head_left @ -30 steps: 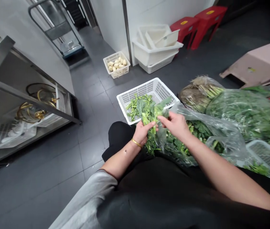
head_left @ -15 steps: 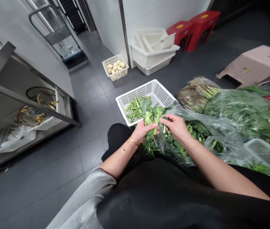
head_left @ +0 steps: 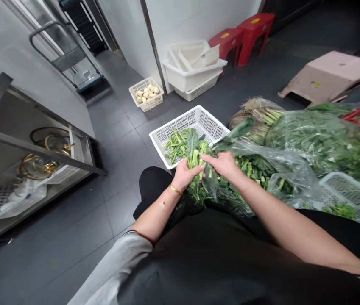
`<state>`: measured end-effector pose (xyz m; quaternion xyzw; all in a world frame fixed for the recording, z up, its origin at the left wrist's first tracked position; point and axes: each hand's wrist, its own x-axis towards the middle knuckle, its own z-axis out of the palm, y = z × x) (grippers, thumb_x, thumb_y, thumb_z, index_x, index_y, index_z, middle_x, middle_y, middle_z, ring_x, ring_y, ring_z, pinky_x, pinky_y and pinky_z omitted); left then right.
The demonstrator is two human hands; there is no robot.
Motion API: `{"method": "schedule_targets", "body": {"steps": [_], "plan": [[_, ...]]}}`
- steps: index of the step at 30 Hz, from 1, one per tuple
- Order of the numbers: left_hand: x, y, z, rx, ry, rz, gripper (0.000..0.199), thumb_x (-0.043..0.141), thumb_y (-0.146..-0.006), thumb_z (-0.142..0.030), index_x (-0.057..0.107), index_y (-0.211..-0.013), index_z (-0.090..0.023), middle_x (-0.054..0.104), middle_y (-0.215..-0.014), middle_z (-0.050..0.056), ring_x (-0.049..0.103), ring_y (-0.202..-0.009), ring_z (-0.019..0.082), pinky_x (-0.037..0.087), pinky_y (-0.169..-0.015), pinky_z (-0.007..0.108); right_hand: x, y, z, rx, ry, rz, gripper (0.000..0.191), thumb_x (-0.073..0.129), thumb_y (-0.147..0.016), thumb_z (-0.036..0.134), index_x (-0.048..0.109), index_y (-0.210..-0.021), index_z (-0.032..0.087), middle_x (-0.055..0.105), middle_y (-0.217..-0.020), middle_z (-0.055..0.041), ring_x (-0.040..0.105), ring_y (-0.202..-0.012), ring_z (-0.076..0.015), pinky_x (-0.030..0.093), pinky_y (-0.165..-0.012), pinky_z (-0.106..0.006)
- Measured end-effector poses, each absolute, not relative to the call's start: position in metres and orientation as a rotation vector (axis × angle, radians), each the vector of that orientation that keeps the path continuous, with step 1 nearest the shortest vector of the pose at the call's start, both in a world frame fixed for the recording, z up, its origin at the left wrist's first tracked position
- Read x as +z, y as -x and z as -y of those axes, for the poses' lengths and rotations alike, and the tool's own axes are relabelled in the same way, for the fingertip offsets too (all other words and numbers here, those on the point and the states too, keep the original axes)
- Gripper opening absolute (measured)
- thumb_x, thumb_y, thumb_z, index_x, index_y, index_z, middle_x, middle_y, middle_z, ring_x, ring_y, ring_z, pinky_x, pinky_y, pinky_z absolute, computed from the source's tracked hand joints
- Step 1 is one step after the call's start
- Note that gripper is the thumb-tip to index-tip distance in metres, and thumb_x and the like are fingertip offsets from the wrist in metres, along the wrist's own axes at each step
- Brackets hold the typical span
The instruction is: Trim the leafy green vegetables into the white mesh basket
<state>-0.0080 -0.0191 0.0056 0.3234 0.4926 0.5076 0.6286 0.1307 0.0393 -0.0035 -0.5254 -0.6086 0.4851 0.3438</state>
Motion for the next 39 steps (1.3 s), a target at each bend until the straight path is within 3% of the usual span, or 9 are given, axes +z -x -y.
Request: {"method": "schedule_targets", "body": {"steps": [3,9,13,17,21,26,29,35,39], "plan": [[-0.001,0.007,0.018,1.243,-0.656,-1.207,0.047,0.078,-0.058,-0.034,0.051,-0.09,-0.015,0.062,-0.062,-0.001,0.059,-0.047,0.014,0.044,-0.042,0.023,-0.008,-0.13,-0.019,0.915,1.218,1.782,0.034,0.056,-0.08,0.049,0.061,-0.061,0.021,0.057,-0.056,-0.004,0.055,-0.058,-0.0189,0.045,-0.059,-0.033],[-0.007,0.038,0.012,1.384,-0.523,-1.321,0.046,0.075,-0.06,-0.033,0.047,-0.092,-0.016,0.062,-0.062,-0.001,0.058,-0.047,0.012,0.043,-0.042,0.02,-0.048,-0.144,0.021,0.929,0.888,2.436,0.022,0.05,-0.086,0.035,0.067,-0.095,0.024,0.063,-0.085,-0.0066,0.061,-0.078,-0.0201,0.046,-0.071,-0.032],[-0.006,0.046,0.02,1.24,-0.574,-1.068,0.044,0.074,-0.061,-0.033,0.049,-0.091,-0.014,0.065,-0.065,0.003,0.058,-0.046,0.013,0.044,-0.04,0.021,-0.05,-0.149,-0.006,1.074,1.128,2.452,0.048,0.058,-0.078,0.034,0.055,-0.124,0.018,0.06,-0.116,-0.0154,0.06,-0.1,-0.0277,0.047,-0.084,-0.041],[-0.007,0.031,0.028,1.121,-0.652,-0.966,0.043,0.075,-0.062,-0.034,0.051,-0.091,-0.012,0.066,-0.068,0.005,0.059,-0.046,0.014,0.045,-0.041,0.023,-0.015,-0.142,-0.034,1.494,1.117,1.935,0.037,0.053,-0.081,0.051,0.064,-0.092,0.017,0.069,-0.081,-0.007,0.065,-0.069,-0.0187,0.05,-0.063,-0.03],[-0.011,0.012,0.028,1.161,-0.69,-1.032,0.05,0.08,-0.057,-0.03,0.05,-0.093,-0.014,0.064,-0.072,0.002,0.061,-0.054,0.013,0.049,-0.047,0.023,-0.01,-0.129,-0.031,1.327,1.285,1.71,0.042,0.058,-0.076,0.058,0.059,-0.062,0.018,0.056,-0.046,0.001,0.052,-0.043,-0.0123,0.042,-0.048,-0.025],[-0.01,0.013,0.024,1.211,-0.603,-0.985,0.049,0.078,-0.061,-0.032,0.048,-0.097,-0.015,0.063,-0.071,0.001,0.057,-0.049,0.011,0.043,-0.041,0.02,-0.026,-0.136,-0.016,1.484,1.156,1.295,0.04,0.059,-0.075,0.058,0.057,-0.066,0.018,0.06,-0.054,0.0004,0.055,-0.047,-0.0127,0.044,-0.05,-0.025],[-0.006,0.019,0.024,1.163,-0.619,-0.926,0.049,0.077,-0.061,-0.03,0.048,-0.098,-0.016,0.066,-0.078,0.004,0.058,-0.05,0.011,0.042,-0.04,0.02,-0.014,-0.153,-0.02,1.46,1.155,1.354,0.038,0.059,-0.076,0.056,0.056,-0.068,0.019,0.054,-0.046,0.0035,0.049,-0.041,-0.011,0.04,-0.046,-0.024],[-0.003,0.017,0.027,1.157,-0.64,-0.976,0.052,0.081,-0.055,-0.022,0.049,-0.095,-0.016,0.063,-0.07,-0.001,0.059,-0.049,0.012,0.041,-0.042,0.02,0.006,-0.155,-0.031,1.176,1.29,1.571,0.035,0.062,-0.077,0.049,0.058,-0.061,0.018,0.059,-0.048,0.0003,0.053,-0.044,-0.014,0.043,-0.051,-0.027],[-0.003,0.013,0.021,1.388,-0.471,-1.03,0.051,0.079,-0.056,-0.025,0.046,-0.093,-0.018,0.061,-0.073,-0.003,0.055,-0.046,0.008,0.034,-0.037,0.018,-0.006,-0.14,0.004,0.72,1.085,1.738,0.026,0.052,-0.087,0.037,0.068,-0.079,0.019,0.067,-0.069,-0.0045,0.061,-0.068,-0.0172,0.047,-0.07,-0.03]]}}
